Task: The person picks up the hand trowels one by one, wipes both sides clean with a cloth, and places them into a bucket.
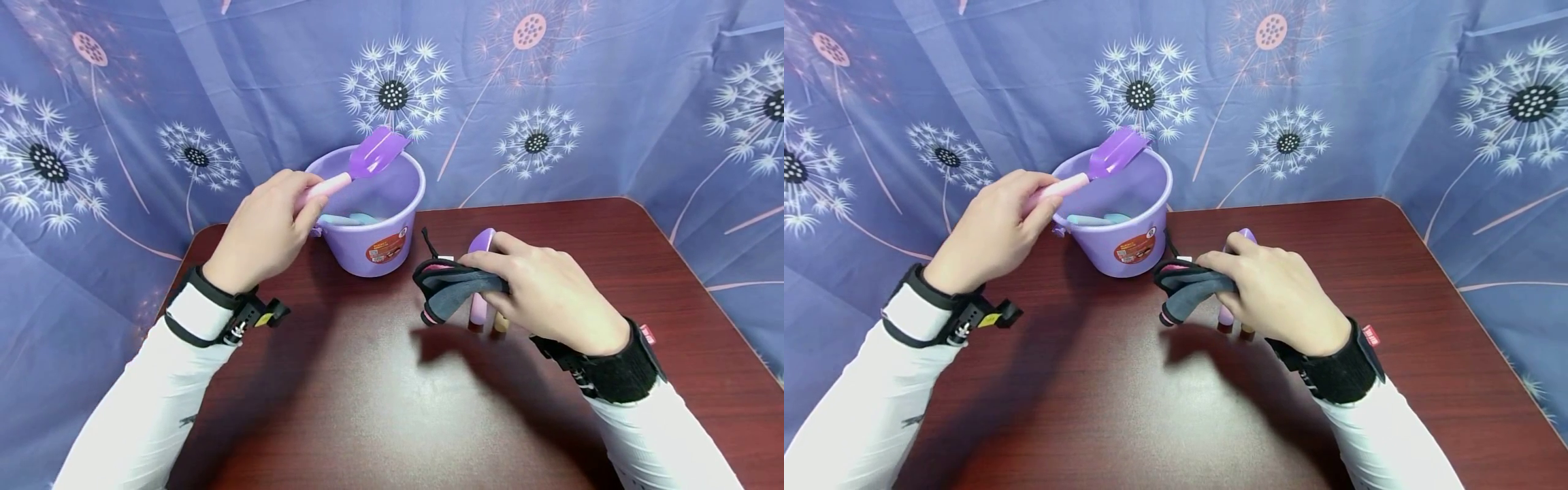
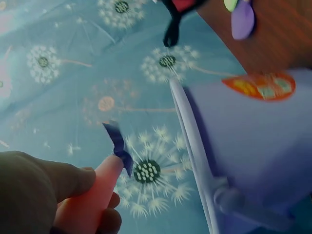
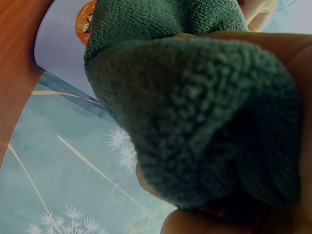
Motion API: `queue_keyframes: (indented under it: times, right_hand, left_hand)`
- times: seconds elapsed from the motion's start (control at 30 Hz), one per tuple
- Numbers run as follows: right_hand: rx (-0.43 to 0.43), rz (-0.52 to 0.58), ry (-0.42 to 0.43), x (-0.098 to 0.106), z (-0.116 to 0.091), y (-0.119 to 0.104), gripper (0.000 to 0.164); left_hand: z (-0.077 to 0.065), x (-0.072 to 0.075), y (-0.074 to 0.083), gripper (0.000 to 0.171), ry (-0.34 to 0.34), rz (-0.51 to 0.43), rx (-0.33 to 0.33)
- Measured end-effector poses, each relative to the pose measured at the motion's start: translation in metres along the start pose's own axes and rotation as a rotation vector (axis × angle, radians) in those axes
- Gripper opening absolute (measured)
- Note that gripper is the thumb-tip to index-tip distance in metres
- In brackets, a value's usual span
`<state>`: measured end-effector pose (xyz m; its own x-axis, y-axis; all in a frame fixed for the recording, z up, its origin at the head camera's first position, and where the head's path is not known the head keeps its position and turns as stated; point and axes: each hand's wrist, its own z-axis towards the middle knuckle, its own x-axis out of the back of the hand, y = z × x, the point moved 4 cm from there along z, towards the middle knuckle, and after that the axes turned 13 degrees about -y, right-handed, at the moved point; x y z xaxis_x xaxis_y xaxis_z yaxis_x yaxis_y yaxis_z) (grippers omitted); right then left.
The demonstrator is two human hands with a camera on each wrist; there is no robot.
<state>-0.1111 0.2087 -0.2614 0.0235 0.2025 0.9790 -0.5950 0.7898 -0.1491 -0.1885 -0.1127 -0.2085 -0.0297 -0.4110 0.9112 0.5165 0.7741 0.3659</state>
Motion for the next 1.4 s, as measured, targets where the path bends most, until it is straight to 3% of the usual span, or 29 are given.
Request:
queue_keyframes:
  times: [0.27, 0.43, 0.97, 1.13, 1.4]
  right_hand:
    - [-0.003, 0.002, -0.001, 0.0, -0.001, 0.0, 0.041]
    - [-0.001, -0.001, -0.003, 0.0, -0.002, 0.001, 0.042]
    - [0.0, -0.003, -0.023, 0.0, -0.004, 0.001, 0.045]
    - [0.005, 0.0, -0.021, 0.001, -0.003, 0.001, 0.045]
    - [0.017, 0.006, -0.017, 0.001, -0.002, 0.001, 0.043]
  left_hand:
    - [0.019, 0.007, -0.014, 0.038, -0.083, 0.097, 0.042]
    - [0.031, 0.007, -0.022, 0.035, -0.157, 0.175, 0.059]
    - [0.076, -0.013, -0.037, 0.032, -0.481, 0.317, 0.151]
    - [0.084, -0.02, -0.041, 0.033, -0.529, 0.34, 0.157]
    - [0.091, -0.028, -0.041, 0.032, -0.583, 0.344, 0.224]
